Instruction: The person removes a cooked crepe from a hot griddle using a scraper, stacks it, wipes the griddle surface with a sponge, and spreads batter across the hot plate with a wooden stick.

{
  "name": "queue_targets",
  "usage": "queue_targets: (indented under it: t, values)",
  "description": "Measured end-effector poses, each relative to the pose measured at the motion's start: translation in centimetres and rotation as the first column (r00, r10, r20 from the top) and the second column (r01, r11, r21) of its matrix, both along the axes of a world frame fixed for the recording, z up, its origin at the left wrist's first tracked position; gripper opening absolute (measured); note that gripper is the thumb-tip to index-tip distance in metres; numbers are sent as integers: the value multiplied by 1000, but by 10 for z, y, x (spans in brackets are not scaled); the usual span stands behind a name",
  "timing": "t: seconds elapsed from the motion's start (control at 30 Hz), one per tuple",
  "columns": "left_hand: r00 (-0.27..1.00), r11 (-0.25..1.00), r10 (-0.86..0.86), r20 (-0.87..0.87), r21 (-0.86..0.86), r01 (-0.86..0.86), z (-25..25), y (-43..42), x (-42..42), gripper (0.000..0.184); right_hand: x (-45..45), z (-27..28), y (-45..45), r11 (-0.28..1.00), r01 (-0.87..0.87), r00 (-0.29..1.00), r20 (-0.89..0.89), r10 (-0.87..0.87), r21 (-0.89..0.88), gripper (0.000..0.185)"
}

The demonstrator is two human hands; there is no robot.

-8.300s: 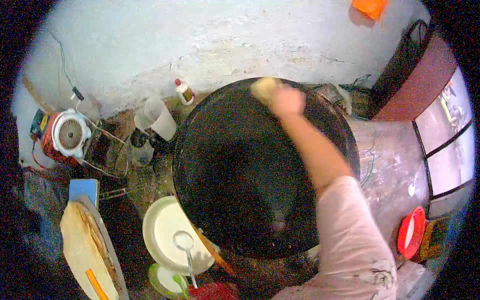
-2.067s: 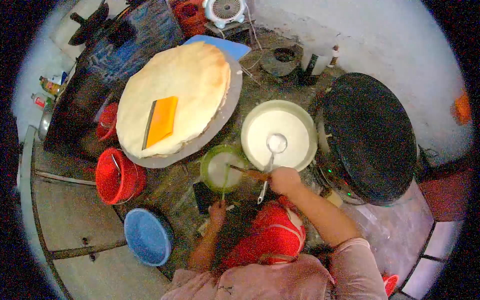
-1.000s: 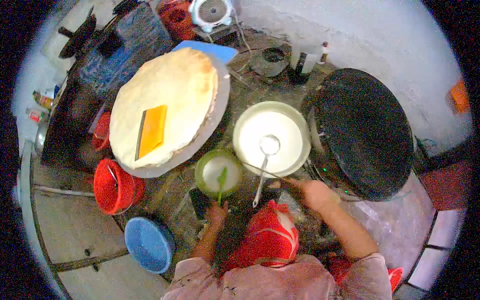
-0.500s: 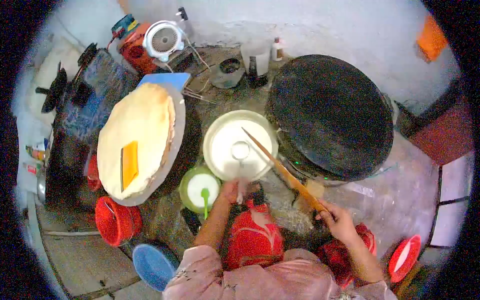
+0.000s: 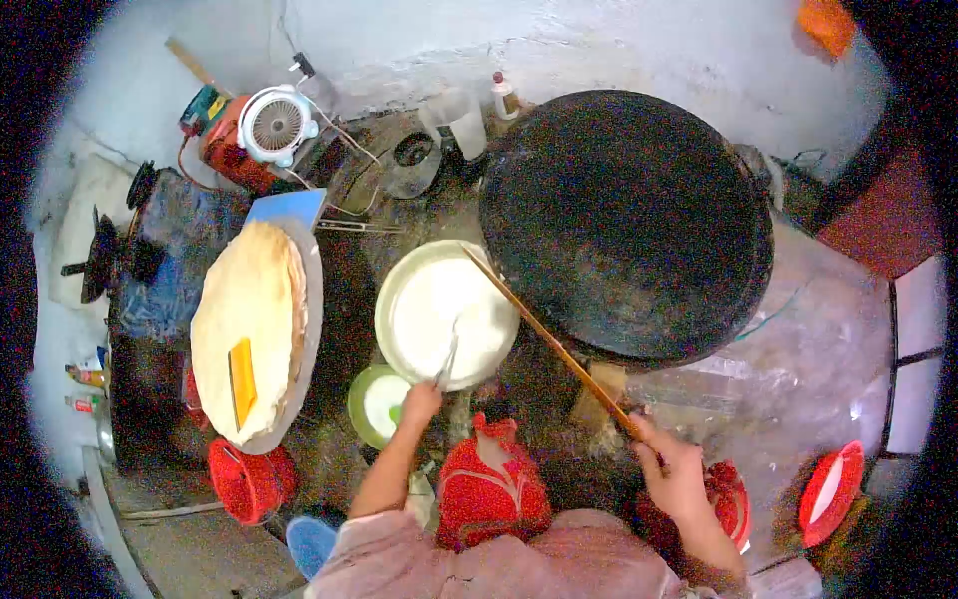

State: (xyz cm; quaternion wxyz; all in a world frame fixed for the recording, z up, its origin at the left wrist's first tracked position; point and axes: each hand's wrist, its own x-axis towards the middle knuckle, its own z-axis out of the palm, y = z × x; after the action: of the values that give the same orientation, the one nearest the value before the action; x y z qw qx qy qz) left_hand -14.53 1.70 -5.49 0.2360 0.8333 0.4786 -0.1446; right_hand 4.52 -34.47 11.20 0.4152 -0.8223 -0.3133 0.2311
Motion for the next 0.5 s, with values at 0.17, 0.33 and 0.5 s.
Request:
queue_targets:
  t: [0.17,0.33,0.5]
  values:
    - [998,998,63,-21,-5,-63,-13,74,-11,26,3,16,-4,988,15,996,-81,-28,-153,40]
    - [1000,996,-9,6,88,8,-12,20,1,27,5,11,-1,986,138,956,-274,-108,93,36]
    - [984,991,77,-159,123,-57,49,58,2,29,5,20,0,984,61,979,-180,-92,-168,34]
